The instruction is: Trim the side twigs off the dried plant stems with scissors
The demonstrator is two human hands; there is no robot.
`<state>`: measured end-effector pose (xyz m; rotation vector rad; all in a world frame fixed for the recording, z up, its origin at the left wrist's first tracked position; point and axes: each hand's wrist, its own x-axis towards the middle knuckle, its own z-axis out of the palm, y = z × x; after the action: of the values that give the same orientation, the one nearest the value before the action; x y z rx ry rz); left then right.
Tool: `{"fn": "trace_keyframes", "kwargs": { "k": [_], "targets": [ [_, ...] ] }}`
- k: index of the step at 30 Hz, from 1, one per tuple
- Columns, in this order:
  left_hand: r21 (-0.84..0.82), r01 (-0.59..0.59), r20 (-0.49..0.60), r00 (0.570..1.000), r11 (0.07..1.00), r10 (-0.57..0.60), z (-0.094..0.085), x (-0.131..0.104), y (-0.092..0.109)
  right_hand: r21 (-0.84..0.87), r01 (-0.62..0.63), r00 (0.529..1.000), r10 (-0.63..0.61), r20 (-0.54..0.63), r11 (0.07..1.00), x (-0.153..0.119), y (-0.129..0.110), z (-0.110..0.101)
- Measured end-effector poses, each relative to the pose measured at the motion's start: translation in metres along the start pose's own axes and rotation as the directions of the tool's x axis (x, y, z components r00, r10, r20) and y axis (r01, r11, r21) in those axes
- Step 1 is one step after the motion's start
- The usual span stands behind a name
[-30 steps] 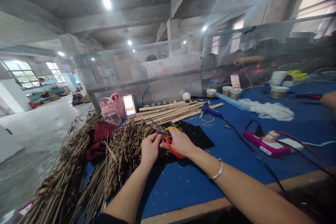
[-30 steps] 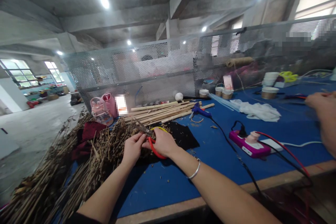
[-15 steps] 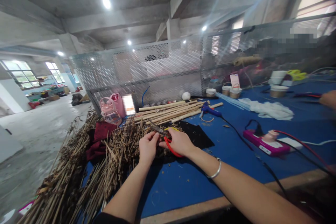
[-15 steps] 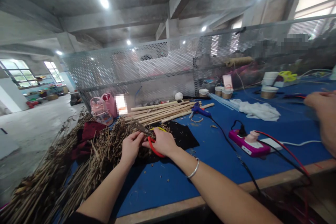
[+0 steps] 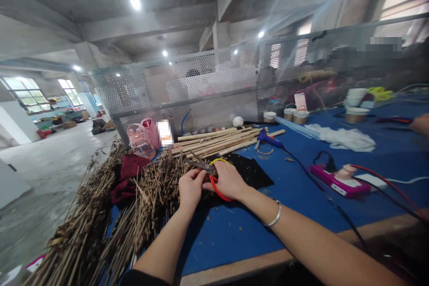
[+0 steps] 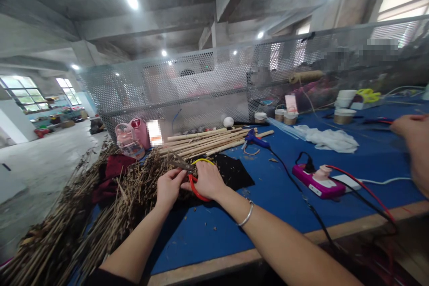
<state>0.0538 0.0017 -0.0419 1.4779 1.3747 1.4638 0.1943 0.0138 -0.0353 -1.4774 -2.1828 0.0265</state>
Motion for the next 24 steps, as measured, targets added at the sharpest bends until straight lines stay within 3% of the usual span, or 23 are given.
{"fn": "trace_keyframes", "kwargs": {
  "k": [3, 8, 14, 17, 20, 24],
  "targets": [
    [0.032, -0.012, -0.003, 1.000, 0.999, 0.012, -0.0013, 0.0012, -0.0003, 0.032, -0.047, 0.996, 0.044, 0.077, 0.998, -0.0003, 0.0000, 0.0003],
    [0.040, -0.020, -0.014, 1.000, 0.999, 0.020, -0.0031, 0.0037, -0.0036, 0.024, -0.105, 0.989, 0.102, 0.109, 0.994, 0.0010, 0.0020, 0.0000],
    [-0.137, 0.062, 0.041, 0.998, 0.989, -0.056, -0.0010, 0.0068, -0.0091, 0.034, -0.117, 0.986, 0.112, 0.124, 0.993, 0.0033, 0.0030, -0.0013],
    [-0.244, 0.088, 0.080, 0.994, 0.966, -0.070, 0.0003, 0.0074, -0.0087, 0.040, -0.063, 0.996, 0.060, 0.068, 0.997, 0.0024, 0.0029, -0.0007],
    [-0.259, 0.106, 0.095, 0.992, 0.960, -0.084, 0.0015, 0.0066, -0.0066, 0.041, 0.015, 0.999, -0.017, 0.030, 0.999, 0.0012, 0.0031, 0.0006],
    [-0.286, 0.139, 0.119, 0.987, 0.948, -0.109, 0.0034, 0.0045, -0.0047, 0.054, 0.030, 0.999, -0.031, 0.019, 0.998, 0.0007, 0.0029, 0.0009]
  ]
}}
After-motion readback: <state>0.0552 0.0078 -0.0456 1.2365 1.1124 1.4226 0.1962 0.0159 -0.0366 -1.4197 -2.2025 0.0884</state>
